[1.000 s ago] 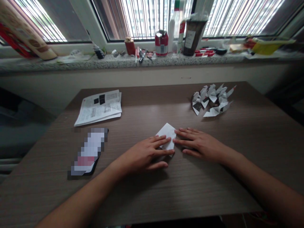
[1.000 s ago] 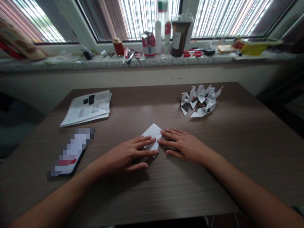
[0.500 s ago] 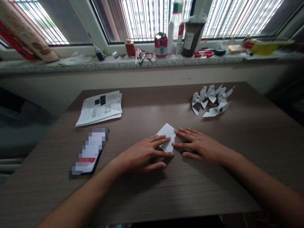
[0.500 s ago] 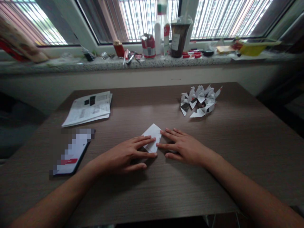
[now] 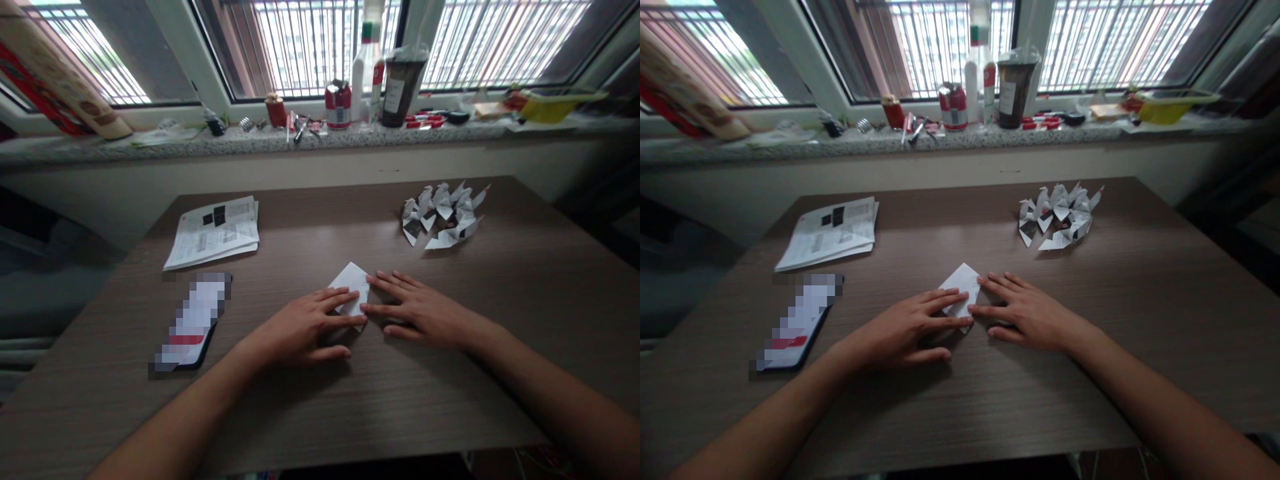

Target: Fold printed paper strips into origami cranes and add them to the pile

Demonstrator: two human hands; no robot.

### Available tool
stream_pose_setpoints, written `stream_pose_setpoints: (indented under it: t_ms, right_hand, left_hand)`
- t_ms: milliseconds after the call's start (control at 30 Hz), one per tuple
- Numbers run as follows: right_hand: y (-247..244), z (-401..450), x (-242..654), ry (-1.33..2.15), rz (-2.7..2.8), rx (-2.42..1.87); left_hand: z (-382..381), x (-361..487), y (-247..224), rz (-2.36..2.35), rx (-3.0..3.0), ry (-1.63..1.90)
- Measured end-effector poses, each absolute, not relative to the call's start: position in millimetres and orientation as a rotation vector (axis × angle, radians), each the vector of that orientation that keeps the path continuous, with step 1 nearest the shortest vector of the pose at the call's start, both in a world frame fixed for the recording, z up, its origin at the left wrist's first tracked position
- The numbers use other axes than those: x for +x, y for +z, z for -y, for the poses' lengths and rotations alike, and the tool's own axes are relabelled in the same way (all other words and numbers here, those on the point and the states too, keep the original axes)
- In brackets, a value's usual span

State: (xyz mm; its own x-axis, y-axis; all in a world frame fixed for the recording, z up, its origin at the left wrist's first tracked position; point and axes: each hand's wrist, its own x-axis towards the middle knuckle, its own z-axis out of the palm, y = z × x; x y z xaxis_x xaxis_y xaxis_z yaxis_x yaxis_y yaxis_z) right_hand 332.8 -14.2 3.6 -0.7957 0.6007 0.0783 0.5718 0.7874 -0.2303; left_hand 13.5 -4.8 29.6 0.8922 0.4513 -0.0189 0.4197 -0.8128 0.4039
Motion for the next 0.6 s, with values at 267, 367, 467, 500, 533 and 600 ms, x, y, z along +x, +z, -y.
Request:
stream_pose_setpoints:
  t_ms: [267,367,467,500,533,600]
  right_hand:
    - [3.2,12.6,332.9,0.388,2.815,-0.888]
    - [3.2,12.5,333.8,0.414,2.822,-0.917]
    - [1.7,11.9,334.6,0.395,2.823,-0.933]
    - [0.7,11.5,334.9,0.384,2.820,-0.936]
    - [-0.5,11.1,335.0,0.373,2.814,-0.941]
    - [-3.3,10.1,334.9,0.349,2.800,-0.962]
  left_hand:
    - [4.1,13.9,28.3,-0.653,2.621,0.139]
    - [4.7,14.0,29.3,-0.660,2.633,0.102]
    - [4.9,13.7,28.6,-0.669,2.637,0.108]
    - [5.0,13.6,27.9,-0.670,2.636,0.123]
    - [4.9,13.5,27.2,-0.670,2.634,0.137]
    - [4.9,13.5,25.9,-0.669,2.629,0.156]
